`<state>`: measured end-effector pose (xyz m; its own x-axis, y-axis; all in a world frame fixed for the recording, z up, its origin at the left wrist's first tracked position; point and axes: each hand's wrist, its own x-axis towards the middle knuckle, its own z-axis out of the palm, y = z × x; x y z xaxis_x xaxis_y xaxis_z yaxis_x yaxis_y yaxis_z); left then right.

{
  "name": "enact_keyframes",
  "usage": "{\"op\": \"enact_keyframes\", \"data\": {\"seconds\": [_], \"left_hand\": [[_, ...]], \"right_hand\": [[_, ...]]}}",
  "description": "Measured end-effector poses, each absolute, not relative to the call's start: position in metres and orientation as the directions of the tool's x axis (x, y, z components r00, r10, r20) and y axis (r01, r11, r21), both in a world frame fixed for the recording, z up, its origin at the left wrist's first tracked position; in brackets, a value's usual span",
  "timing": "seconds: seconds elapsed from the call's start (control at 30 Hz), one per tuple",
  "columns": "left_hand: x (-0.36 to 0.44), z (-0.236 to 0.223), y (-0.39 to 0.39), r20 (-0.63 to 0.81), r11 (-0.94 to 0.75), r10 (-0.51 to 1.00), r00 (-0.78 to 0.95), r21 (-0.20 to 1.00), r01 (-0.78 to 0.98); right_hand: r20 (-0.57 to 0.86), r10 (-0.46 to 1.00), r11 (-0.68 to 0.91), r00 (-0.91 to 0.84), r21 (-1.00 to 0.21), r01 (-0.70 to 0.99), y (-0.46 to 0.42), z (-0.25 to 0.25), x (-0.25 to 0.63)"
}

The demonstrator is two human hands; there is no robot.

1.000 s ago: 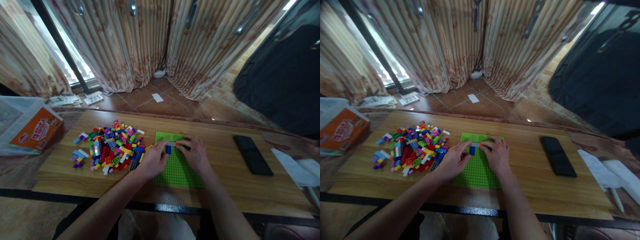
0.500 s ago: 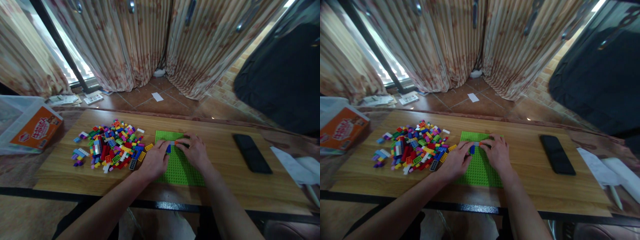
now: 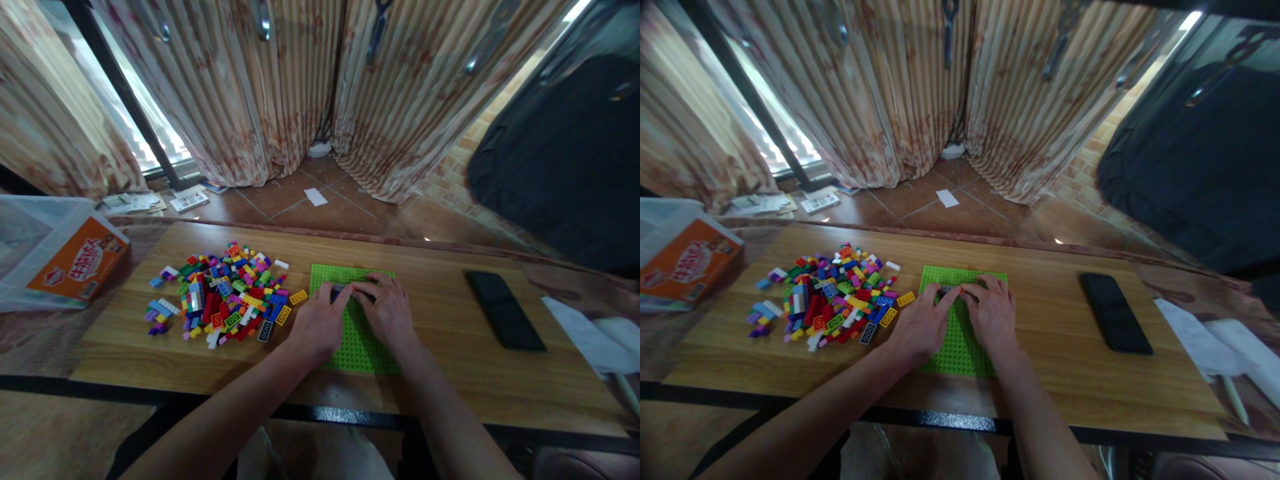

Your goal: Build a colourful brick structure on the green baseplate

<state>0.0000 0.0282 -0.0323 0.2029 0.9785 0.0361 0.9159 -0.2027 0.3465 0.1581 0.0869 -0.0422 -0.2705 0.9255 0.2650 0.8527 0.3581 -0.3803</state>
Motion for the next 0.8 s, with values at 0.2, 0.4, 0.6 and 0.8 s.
{"op": "enact_keyframes", "data": {"seconds": [0.2, 0.4, 0.6, 0.8], "left_hand": [[0.009, -0.035, 0.029, 0.026, -0.202, 0.979, 0.200, 0.201, 0.959], [0.013, -0.029, 0.032, -0.019, -0.192, 0.980, 0.197, 0.154, 0.969], [0.015, -0.027, 0.032, -0.019, -0.190, 0.981, 0.195, 0.149, 0.970], [0.013, -0.033, 0.030, 0.011, -0.181, 0.983, 0.182, 0.169, 0.969]], "right_hand": [[0.280, 0.927, 0.348, -0.248, -0.404, 0.846, 0.086, -0.042, 0.158], [0.274, 0.934, 0.331, -0.229, -0.428, 0.841, 0.085, -0.041, 0.154], [0.256, 0.939, 0.327, -0.231, -0.447, 0.833, 0.086, -0.041, 0.153], [0.262, 0.929, 0.363, -0.260, -0.517, 0.775, 0.090, -0.041, 0.166]]}}
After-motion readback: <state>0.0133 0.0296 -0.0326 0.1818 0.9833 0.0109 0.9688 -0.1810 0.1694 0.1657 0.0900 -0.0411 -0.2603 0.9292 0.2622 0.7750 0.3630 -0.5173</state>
